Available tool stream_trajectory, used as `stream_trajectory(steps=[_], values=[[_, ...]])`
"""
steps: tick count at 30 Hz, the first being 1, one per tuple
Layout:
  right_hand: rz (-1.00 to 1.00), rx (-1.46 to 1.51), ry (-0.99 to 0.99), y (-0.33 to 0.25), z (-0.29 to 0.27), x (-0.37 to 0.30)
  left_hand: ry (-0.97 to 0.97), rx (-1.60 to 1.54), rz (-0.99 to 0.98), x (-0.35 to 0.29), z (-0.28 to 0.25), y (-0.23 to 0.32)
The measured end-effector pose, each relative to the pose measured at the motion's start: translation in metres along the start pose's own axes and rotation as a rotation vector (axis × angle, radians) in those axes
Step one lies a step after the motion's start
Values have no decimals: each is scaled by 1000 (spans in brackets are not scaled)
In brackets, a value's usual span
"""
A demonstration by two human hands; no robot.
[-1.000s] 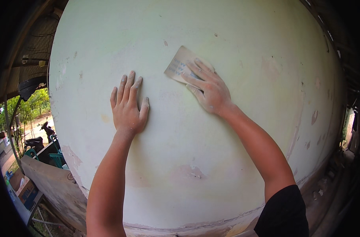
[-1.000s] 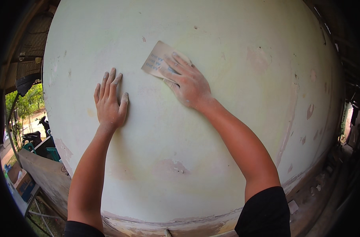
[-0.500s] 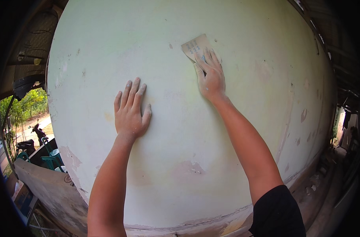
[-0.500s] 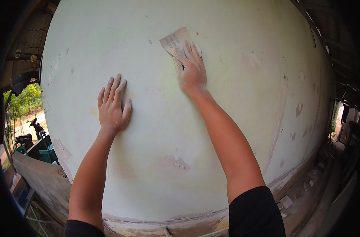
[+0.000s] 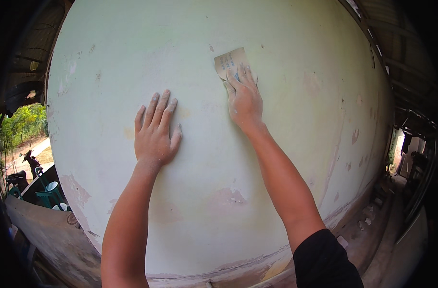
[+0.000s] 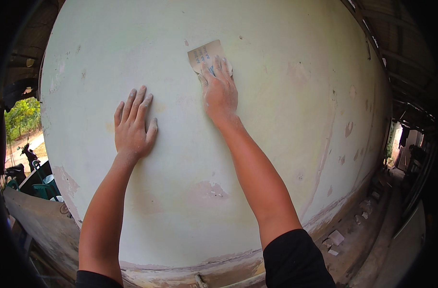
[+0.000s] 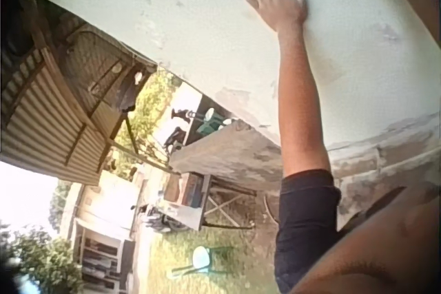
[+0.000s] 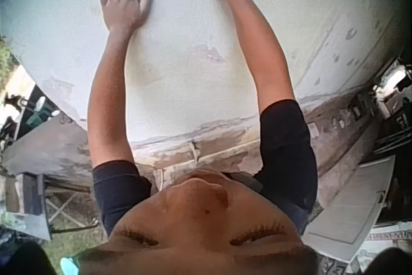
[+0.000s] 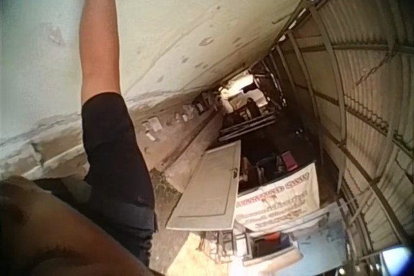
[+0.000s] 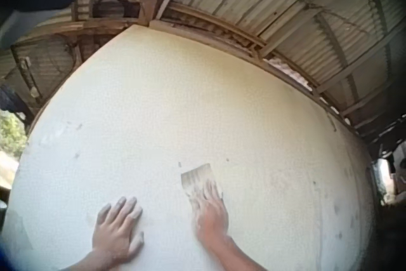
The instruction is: The person sands a wall with sandpaper to smooth out imperfections.
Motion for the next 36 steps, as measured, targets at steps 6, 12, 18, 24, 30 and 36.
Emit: stream_trajectory(steps=[6,12,18,24,30,36], values=[[-6,67,-63,-2,7,-91,3,28,-8,-5,7,-4],[20,-28,-77,13,-2,-149,-7,31,12,-2,5,-2],[87,16,-29,-4,-4,-17,0,28,16,-2,3,-2],[30,99,-91,-3,1,-81,-51,88,-14,-8,6,-7],[145,87,-54,19,2,-177,11,21,14,-5,5,-1],[143,47,-100,-3,-5,-46,6,23,11,-8,5,-3]])
Point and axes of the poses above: each hand's wrist, its own x-axis towards the middle knuckle, its own z-axis out of the palm, y = z × x, the point moved 2 cm from there along x, towards the middle knuckle, and after that the axes turned 13 degrees about z, right-handed, at the moved point
